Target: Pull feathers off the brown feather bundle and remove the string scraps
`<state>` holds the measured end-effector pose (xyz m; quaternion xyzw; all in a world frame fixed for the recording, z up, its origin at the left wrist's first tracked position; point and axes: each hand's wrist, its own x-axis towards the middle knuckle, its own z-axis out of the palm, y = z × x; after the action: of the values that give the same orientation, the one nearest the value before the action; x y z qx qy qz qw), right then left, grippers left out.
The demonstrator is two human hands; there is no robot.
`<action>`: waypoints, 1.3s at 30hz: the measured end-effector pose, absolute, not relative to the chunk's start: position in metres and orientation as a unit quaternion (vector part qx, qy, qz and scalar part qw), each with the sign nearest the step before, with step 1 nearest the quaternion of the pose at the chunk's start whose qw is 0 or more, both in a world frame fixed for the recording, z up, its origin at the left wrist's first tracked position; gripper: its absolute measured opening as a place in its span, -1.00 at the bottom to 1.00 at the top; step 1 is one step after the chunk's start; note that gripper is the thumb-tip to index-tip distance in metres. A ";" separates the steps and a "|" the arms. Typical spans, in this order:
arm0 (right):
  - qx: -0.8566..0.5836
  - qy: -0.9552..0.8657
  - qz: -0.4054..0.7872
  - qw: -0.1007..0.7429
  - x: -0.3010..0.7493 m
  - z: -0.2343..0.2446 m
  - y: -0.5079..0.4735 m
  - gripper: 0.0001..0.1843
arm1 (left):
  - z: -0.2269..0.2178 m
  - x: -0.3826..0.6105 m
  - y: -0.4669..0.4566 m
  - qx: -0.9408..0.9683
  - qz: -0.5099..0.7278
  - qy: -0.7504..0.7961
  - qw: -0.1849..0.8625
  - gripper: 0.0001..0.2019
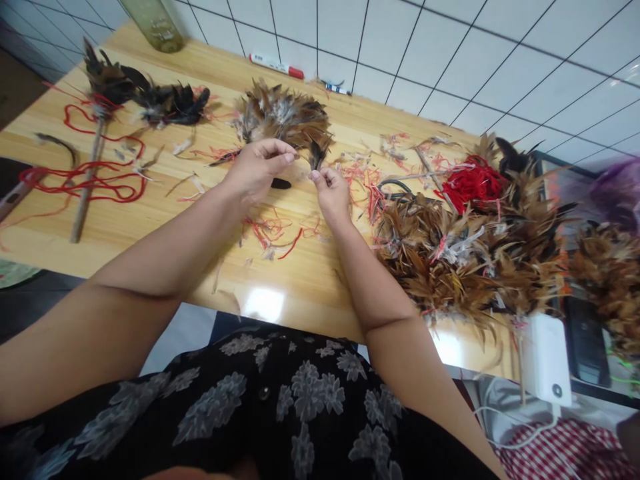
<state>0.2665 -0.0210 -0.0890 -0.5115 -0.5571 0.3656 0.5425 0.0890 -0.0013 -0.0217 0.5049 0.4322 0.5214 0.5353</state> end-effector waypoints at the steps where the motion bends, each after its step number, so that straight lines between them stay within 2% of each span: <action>1: -0.511 -0.555 0.367 0.544 0.266 -0.088 -0.021 -0.50 | -0.018 0.090 -0.004 0.481 0.523 0.426 0.560 -0.73; 5: -0.518 -0.553 0.364 0.542 0.266 -0.090 -0.020 -0.47 | -0.003 0.096 -0.016 0.432 0.498 0.411 0.630 -0.68; 9: -0.511 -0.554 0.361 0.548 0.266 -0.092 -0.018 -0.45 | 0.004 0.099 -0.024 0.429 0.461 0.414 0.658 -0.63; 16: -0.516 -0.543 0.383 0.540 0.264 -0.087 -0.019 -0.49 | -0.007 0.100 -0.019 0.438 0.471 0.416 0.642 -0.62; 28: -0.494 -0.559 0.404 0.529 0.264 -0.090 -0.018 -0.30 | -0.019 0.100 -0.015 0.484 0.468 0.413 0.613 -0.64; 33: -0.487 -0.580 0.386 0.527 0.265 -0.091 -0.018 -0.39 | -0.022 0.099 -0.013 0.489 0.461 0.406 0.619 -0.65; 39: -0.482 -0.604 0.391 0.500 0.269 -0.089 -0.020 -0.53 | -0.025 0.093 -0.010 0.454 0.418 0.375 0.692 -0.65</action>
<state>0.2688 -0.0195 -0.0886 -0.4820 -0.6043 0.3909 0.4998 0.0925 -0.0105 -0.0247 0.4536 0.3746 0.4178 0.6924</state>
